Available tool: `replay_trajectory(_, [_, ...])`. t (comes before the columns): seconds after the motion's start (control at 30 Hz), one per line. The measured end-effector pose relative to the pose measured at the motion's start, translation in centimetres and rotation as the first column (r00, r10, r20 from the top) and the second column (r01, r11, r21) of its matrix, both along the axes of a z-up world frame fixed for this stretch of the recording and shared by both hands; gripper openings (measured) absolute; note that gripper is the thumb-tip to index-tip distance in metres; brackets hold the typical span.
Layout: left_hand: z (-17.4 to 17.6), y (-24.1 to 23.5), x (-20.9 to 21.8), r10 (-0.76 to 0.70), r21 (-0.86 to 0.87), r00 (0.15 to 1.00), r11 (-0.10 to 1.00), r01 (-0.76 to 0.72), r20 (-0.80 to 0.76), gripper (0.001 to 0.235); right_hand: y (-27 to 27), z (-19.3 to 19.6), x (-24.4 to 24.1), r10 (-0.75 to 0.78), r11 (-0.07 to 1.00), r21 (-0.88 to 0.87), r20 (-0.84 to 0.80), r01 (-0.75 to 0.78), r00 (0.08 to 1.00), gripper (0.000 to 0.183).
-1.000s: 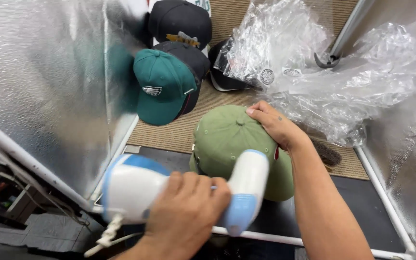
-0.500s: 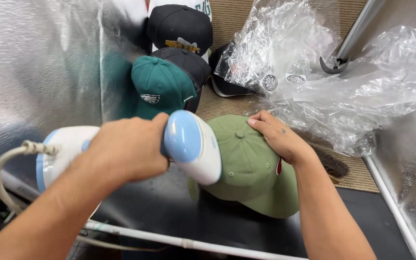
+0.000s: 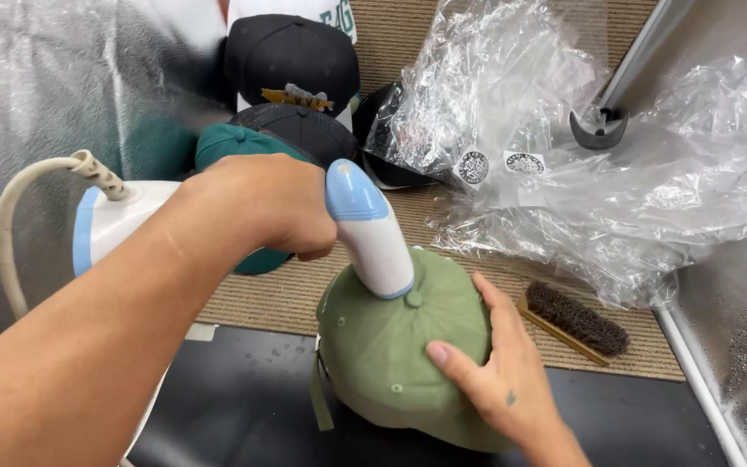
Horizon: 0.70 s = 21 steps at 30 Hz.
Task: The person brushes a green baseball cap with a wooden brush, then steams it with a handheld steamer. Afterward, they place the cap into a clear plastic bag and seal it.
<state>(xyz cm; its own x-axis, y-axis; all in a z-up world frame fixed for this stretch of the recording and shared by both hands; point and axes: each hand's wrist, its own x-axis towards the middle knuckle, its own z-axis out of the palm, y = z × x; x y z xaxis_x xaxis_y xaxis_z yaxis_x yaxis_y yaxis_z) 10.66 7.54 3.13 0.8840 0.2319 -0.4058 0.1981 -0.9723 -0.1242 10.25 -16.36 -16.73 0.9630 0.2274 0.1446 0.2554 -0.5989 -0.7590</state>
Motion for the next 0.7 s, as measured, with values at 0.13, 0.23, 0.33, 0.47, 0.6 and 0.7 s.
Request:
replay_trajectory(0.13, [1.5, -2.7, 1.7, -0.074, 0.096, 0.997, 0.993, 0.074, 0.001, 0.045, 0.2, -1.1, -0.2, -0.057, 0.986, 0.148, -0.116, 0.074, 0.992, 0.123])
replay_trajectory(0.23, [1.4, -4.9, 4.1, -0.167, 0.116, 0.986, 0.979, 0.165, 0.006, 0.052, 0.2, -1.3, -0.3, -0.127, 0.976, 0.153, -0.163, 0.152, 0.978, 0.131])
replay_trajectory(0.33, [1.1, -6.8, 5.4, -0.297, 0.138, 0.955, 0.945, 0.296, -0.014, 0.046, -0.1, -2.5, -0.2, -0.116, 0.958, 0.249, -0.119, 0.142, 0.986, 0.137])
replay_trajectory(0.47, [1.6, -6.4, 4.9, -0.296, 0.181, 0.953, 0.935, 0.304, -0.073, 0.046, 0.2, -2.2, -0.4, -0.094, 0.954, 0.269, -0.147, 0.131, 0.985, 0.139])
replay_trajectory(0.6, [1.8, -6.8, 4.5, -0.292, 0.196, 0.955, 0.935, 0.296, -0.048, 0.044, 0.1, -2.6, -0.4, -0.015, 0.945, 0.326, -0.041, 0.027, 0.999, 0.14])
replay_trajectory(0.7, [1.5, -8.8, 5.2, -0.419, 0.195, 0.905, 0.884, 0.424, -0.067, 0.042, -0.1, -2.7, -0.2, -0.123, 0.969, 0.197, -0.14, 0.149, 0.983, 0.148])
